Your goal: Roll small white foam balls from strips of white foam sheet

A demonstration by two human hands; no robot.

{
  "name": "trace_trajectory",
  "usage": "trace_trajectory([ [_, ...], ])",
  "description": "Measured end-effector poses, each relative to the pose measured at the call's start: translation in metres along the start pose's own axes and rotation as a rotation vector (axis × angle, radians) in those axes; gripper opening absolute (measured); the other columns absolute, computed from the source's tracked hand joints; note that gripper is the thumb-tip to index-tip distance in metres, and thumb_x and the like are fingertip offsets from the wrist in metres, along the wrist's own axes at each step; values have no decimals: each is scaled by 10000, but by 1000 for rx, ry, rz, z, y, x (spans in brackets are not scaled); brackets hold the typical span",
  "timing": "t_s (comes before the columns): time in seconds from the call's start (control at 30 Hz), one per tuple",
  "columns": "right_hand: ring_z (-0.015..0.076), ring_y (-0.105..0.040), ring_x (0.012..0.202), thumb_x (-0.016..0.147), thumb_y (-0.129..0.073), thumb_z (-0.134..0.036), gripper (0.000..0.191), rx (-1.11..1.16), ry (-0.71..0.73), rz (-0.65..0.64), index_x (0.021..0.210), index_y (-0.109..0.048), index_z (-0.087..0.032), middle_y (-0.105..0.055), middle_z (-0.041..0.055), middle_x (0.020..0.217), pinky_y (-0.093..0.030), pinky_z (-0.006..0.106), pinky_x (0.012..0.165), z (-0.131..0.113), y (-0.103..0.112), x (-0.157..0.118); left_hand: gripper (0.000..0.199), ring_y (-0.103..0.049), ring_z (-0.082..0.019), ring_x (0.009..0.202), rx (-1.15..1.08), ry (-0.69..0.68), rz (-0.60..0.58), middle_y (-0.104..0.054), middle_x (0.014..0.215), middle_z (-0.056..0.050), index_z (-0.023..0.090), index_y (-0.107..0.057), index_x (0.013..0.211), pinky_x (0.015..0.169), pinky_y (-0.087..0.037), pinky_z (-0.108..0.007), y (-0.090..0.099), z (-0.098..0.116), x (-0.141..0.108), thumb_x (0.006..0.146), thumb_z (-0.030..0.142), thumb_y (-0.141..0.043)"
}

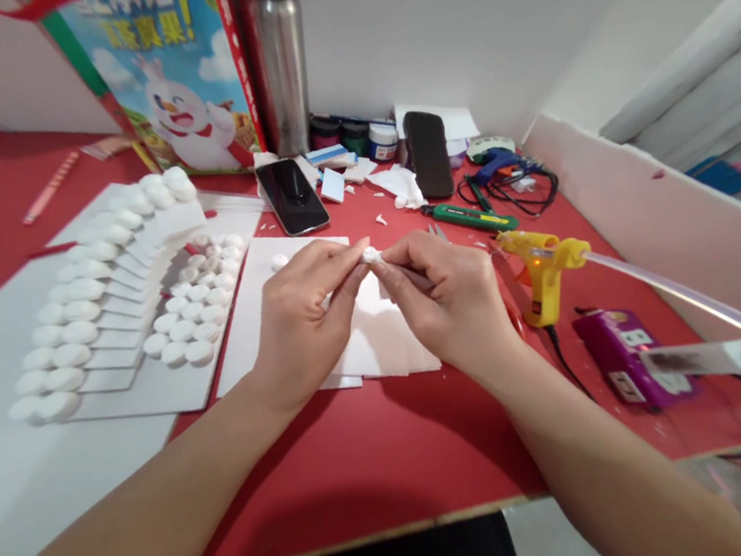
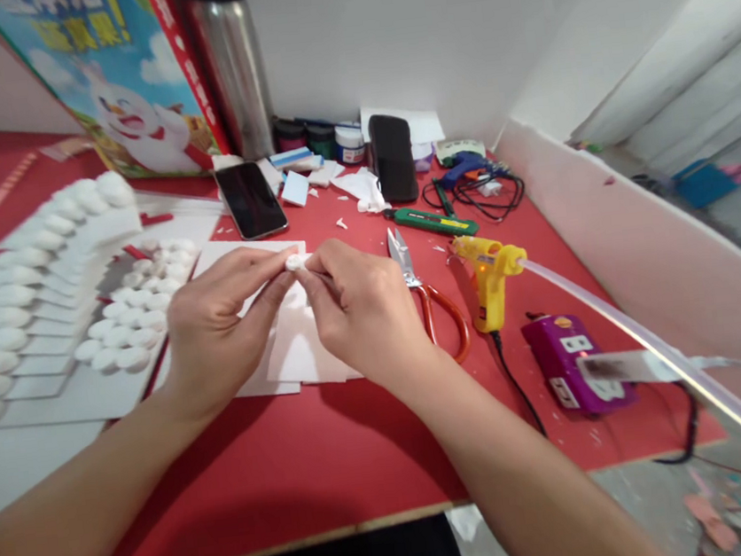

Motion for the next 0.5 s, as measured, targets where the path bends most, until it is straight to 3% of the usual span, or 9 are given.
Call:
trace_trajectory([
  [0.1,104,-468,562,957,-649,-272,216,15,-36,-36,764,-621,-179,-581,-18,642,-356,273,569,6,4,3,226,-707,-172,945,-65,23,-36,-773,1044,-68,208,-793,1134,859,-537,-282,-2,-1,0,984,207,-625],
  [0.33,128,-522,615,953,-660,-475,331,232,-135,-247,810,-687,-177,-622,11,693,-372,278,567,18,-1,7,128,-719,-191,806,-358,336,-157,-799,879,-34,220,-833,942,781,-583,-306,-8,-28,4,892,305,-752],
  [0.5,121,-531,617,955,-665,-438,317,266,-131,-248,803,-705,-163,-641,13,701,-367,273,565,20,-6,8,168,-698,-185,784,-439,352,-227,-780,844,-37,223,-837,994,773,-572,-309,-15,-33,5,905,325,-737],
])
Point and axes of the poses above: each hand's wrist, its own x-axis towards the middle knuckle, its own y-axis out of the back of the hand, z = x × y, the point moved 8 cm from there along x, towards the middle knuckle
